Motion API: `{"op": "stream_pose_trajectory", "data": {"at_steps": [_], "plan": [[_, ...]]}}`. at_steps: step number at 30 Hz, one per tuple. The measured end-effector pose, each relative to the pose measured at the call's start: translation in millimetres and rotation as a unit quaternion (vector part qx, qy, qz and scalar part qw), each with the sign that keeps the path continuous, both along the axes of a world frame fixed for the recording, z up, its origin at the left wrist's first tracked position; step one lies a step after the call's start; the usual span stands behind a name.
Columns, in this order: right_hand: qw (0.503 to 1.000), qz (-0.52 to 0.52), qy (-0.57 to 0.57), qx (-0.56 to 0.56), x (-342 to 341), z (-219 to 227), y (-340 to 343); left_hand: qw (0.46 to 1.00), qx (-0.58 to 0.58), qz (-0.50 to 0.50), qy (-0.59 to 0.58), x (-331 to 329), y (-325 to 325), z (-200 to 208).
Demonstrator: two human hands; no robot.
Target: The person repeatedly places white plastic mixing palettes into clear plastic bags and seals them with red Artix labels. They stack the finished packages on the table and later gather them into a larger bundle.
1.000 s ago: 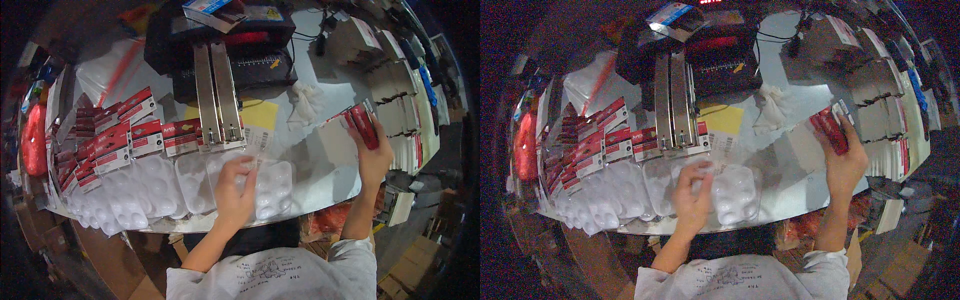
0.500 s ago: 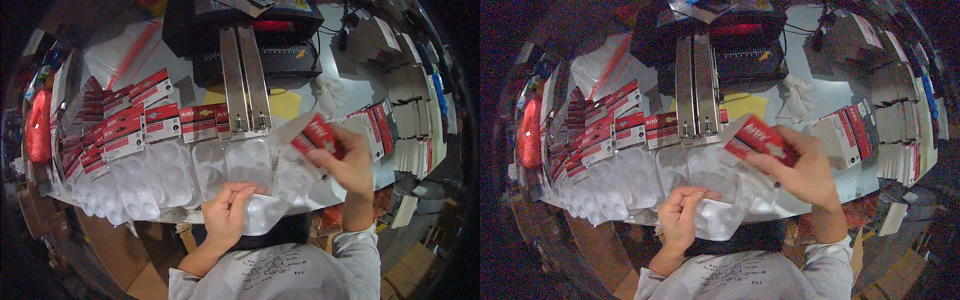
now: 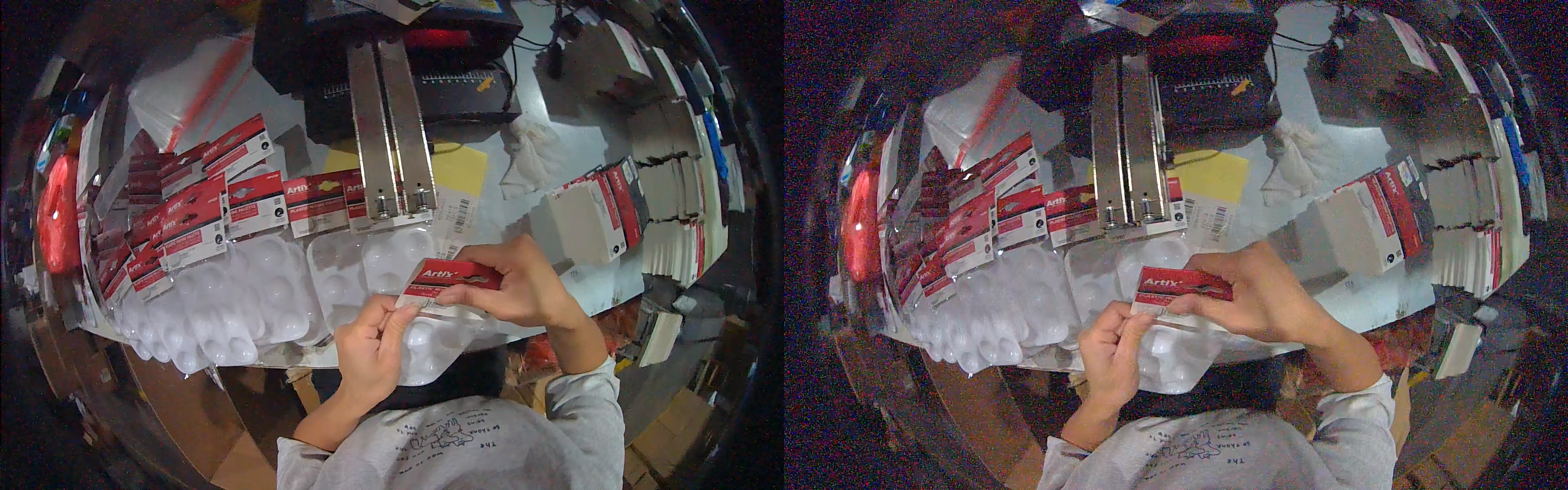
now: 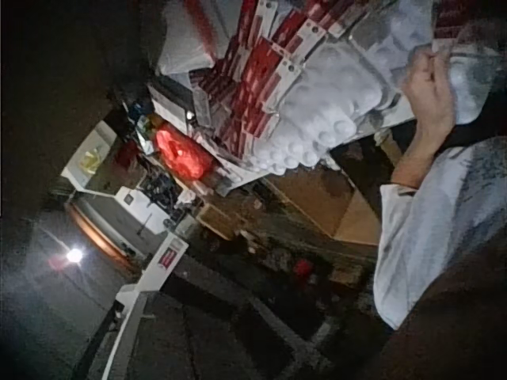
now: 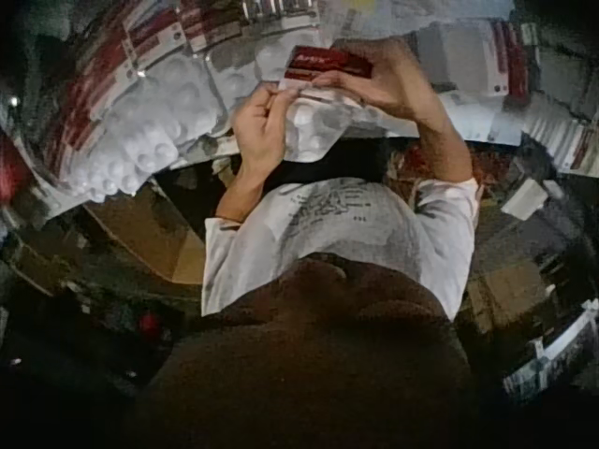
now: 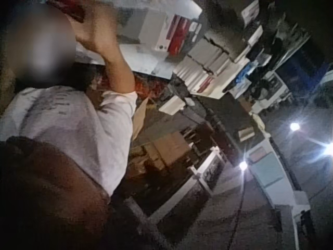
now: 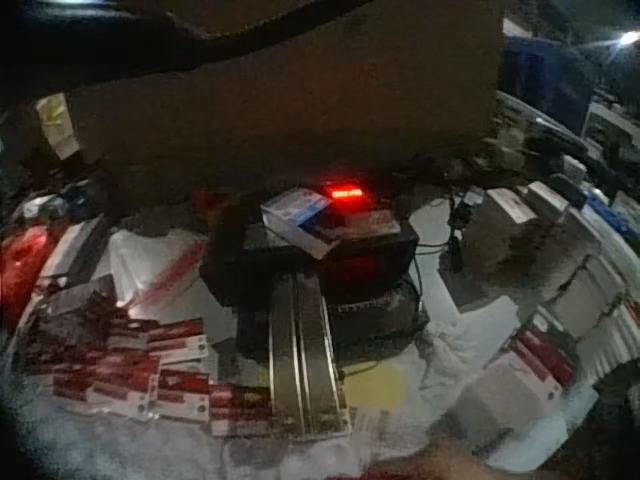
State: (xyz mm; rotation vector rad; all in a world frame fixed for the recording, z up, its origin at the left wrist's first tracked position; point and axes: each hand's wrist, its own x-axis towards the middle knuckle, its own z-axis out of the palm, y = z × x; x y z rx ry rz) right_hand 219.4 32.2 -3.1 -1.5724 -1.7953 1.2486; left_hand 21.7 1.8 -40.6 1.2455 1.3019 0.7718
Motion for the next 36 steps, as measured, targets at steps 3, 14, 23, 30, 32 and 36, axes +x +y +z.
{"op": "stream_pose_trajectory", "data": {"at_steps": [3,14,23,30,32,36], "plan": [[0.997,0.039,-0.045,0.049,7.0,-2.7,1.2,0.999,0.039,0.005,0.021,3.5,1.0,2.8],[0.943,-0.133,0.222,-0.21,15.3,-30.5,-21.0,0.988,0.025,0.155,0.002,-2.5,12.2,-7.8],[0.9,-0.148,0.342,-0.225,0.2,-27.0,-37.0,0.989,0.04,0.136,0.041,-12.5,1.0,7.5],[0.856,-0.304,0.39,-0.153,-23.4,-57.6,3.5,0.976,0.11,0.13,0.134,4.6,52.6,-20.7],[0.83,-0.308,0.447,-0.126,-24.3,-66.1,7.9,0.978,0.132,0.125,0.101,6.6,62.5,-25.5],[0.85,-0.318,0.402,-0.119,-25.1,-76.9,6.0,0.977,0.087,0.131,0.145,1.7,65.3,-33.2]]}}
